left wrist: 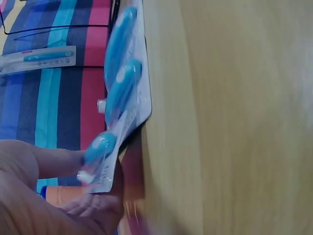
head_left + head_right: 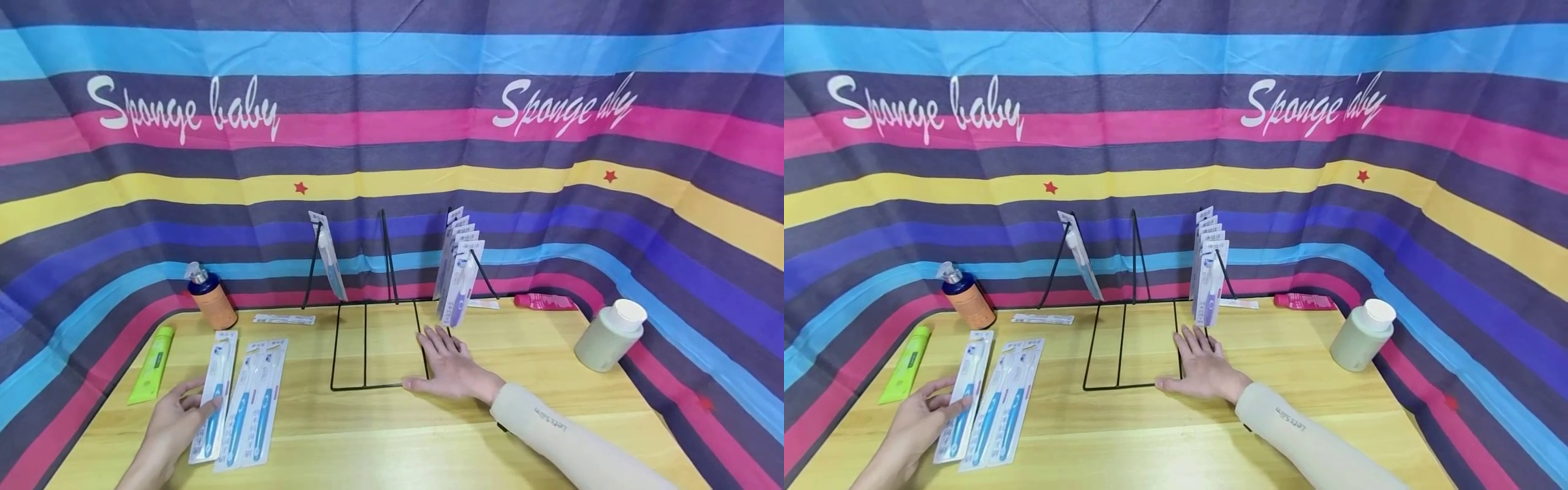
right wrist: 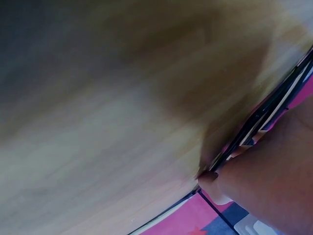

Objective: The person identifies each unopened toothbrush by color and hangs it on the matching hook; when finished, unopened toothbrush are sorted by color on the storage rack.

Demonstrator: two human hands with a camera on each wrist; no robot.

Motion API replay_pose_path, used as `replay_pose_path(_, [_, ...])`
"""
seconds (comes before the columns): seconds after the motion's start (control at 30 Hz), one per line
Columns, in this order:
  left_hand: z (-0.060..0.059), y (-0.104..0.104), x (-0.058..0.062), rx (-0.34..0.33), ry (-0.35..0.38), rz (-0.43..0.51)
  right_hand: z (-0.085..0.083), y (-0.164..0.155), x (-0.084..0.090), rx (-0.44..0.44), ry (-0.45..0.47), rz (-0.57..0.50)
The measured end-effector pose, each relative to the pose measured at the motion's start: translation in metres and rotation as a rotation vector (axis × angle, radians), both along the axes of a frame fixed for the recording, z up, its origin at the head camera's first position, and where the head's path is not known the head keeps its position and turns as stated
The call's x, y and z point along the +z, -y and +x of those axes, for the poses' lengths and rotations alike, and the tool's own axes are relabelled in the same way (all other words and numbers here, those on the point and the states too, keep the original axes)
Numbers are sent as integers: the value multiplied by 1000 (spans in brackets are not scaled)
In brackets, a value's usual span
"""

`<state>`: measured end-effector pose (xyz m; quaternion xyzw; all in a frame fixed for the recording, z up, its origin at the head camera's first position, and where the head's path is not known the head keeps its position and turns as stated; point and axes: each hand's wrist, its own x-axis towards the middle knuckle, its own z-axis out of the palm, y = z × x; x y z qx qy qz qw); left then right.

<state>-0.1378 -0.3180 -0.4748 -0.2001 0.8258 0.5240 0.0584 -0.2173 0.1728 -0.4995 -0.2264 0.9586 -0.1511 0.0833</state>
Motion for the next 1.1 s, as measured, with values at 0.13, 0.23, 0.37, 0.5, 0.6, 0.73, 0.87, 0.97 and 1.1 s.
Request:
replay_pose_path(0.13, [3,-6,6,52,-90,-10,-1,1,-2,7,-8,-6])
replay_pose_path(0.23, [6,-14,11,92,-180,-31,-2,0,-2,10,-12,-16])
replay_pose_path(0.37, [11,-26,18,86,-292,9,-1,-1,1,13,-4,-18])
replay_pose_path(0.5, [17,-41,24,25,-384,135,0,-1,2,9,6,0])
replay_pose_path(0.6, [21,-54,30,-29,-474,216,0,-1,3,5,9,12])
replay_pose_path(0.73, [26,-72,38,-104,-604,290,0,1,3,4,8,24])
replay_pose_path(0.87, [31,-88,45,-161,-681,325,-1,1,2,3,7,17])
replay_pose_path(0.97, [33,-99,48,-170,-714,307,-1,1,2,3,7,16])
replay_pose_path(1.1, [36,-112,51,-168,-775,281,0,2,3,1,6,21])
